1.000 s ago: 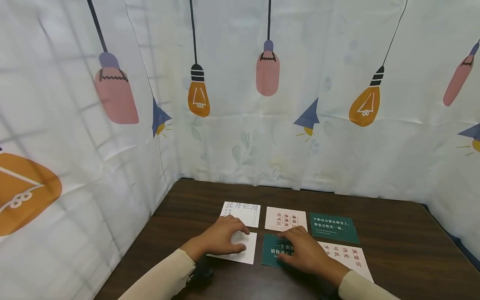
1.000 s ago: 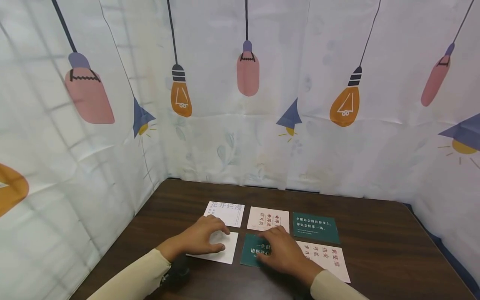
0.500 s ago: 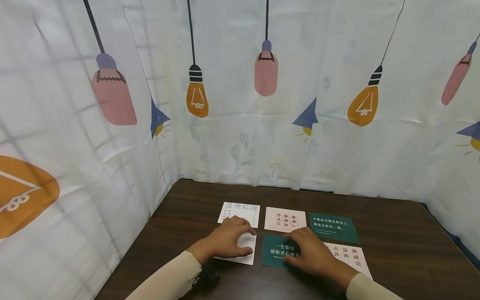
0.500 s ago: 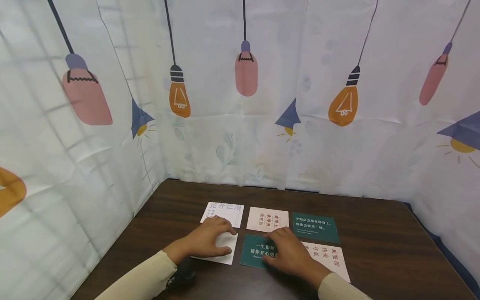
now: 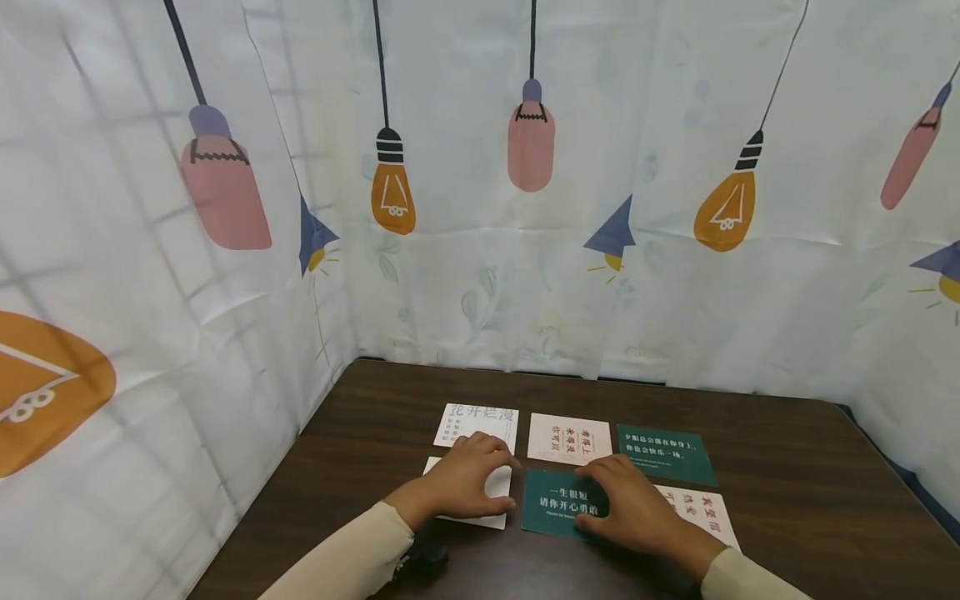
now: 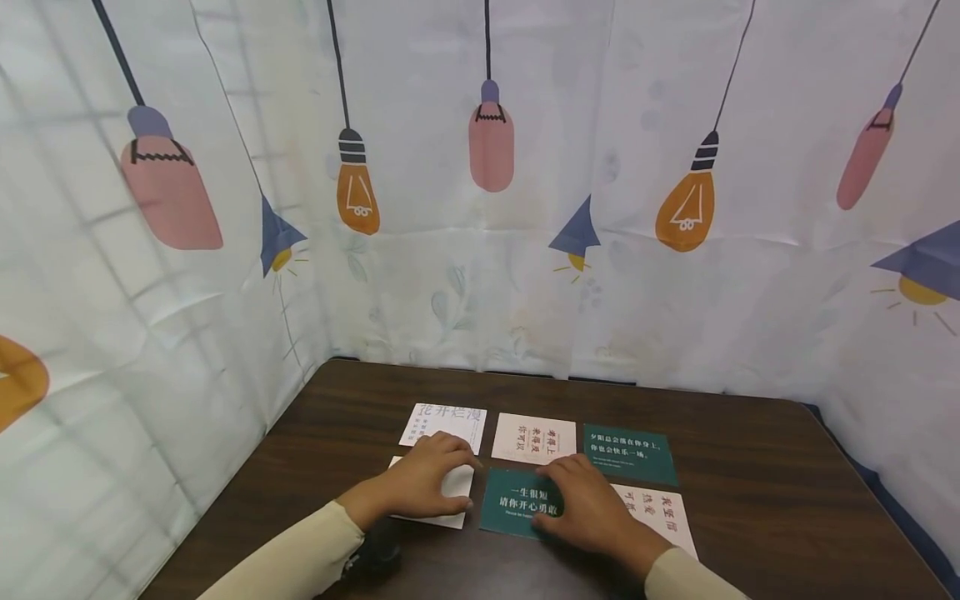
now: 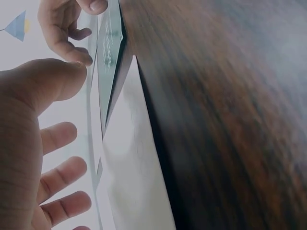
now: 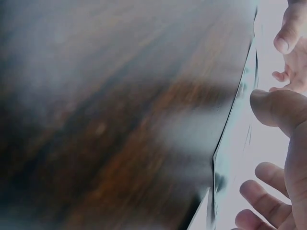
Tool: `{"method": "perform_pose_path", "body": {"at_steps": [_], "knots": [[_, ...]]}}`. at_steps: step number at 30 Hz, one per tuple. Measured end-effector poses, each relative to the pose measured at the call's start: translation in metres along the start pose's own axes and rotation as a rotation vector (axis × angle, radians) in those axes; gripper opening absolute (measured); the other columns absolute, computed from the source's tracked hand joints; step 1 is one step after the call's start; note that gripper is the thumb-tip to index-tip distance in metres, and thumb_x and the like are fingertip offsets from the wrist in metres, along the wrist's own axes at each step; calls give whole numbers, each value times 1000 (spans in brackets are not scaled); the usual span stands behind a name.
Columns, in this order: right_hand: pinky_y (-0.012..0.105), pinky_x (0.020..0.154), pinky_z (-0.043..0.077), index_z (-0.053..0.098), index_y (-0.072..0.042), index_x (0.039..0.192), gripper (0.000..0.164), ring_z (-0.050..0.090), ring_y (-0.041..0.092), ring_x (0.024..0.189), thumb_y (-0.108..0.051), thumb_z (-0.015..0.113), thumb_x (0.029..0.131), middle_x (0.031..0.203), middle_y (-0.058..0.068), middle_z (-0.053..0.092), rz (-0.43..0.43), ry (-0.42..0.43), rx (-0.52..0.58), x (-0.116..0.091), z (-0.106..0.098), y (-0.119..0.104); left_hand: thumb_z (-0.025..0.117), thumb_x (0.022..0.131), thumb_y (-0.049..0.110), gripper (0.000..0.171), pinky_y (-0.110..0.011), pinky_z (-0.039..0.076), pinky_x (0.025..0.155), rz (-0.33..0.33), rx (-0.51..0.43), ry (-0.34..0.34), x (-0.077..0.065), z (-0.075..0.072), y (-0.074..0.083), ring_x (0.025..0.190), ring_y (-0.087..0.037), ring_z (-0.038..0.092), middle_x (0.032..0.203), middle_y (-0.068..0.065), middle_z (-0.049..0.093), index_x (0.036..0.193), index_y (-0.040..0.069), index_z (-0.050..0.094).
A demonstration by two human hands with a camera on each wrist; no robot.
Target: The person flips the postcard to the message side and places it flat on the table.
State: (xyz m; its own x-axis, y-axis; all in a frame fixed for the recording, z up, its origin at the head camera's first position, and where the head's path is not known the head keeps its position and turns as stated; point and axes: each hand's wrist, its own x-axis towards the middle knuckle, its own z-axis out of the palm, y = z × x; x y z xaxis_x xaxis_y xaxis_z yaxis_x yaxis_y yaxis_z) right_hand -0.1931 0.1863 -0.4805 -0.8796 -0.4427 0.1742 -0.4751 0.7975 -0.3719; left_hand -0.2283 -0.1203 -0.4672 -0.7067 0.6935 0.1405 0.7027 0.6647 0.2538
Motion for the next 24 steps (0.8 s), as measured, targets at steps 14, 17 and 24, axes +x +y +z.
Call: {"method": "perform_pose_path", "body": {"at_steps": [14, 17, 24], "knots": [[55, 103, 44, 68, -15, 127, 68, 52, 23, 120, -56, 86, 75, 126, -2, 62, 39, -14, -23, -6, -4, 10, 73, 89, 54, 50, -45, 38, 101, -16, 11, -33, 8, 5, 6, 124, -16, 47, 130, 7, 56, 132, 28, 66], [55, 104, 42, 68, -16, 127, 68, 52, 23, 121, -56, 85, 75, 126, -1, 62, 46, -18, -21, -7, -5, 14, 73, 90, 55, 50, -45, 38, 103, -24, 15, -42, 10, 6, 8, 124, -15, 47, 130, 7, 56, 132, 28, 66], [57, 105, 41, 67, -16, 127, 71, 52, 27, 123, -60, 85, 74, 128, -1, 62, 55, -26, -28, -10, -7, 21, 72, 89, 57, 52, -46, 37, 102, -32, 23, -55, 13, 10, 10, 124, -16, 46, 129, 8, 54, 132, 28, 66]]}}
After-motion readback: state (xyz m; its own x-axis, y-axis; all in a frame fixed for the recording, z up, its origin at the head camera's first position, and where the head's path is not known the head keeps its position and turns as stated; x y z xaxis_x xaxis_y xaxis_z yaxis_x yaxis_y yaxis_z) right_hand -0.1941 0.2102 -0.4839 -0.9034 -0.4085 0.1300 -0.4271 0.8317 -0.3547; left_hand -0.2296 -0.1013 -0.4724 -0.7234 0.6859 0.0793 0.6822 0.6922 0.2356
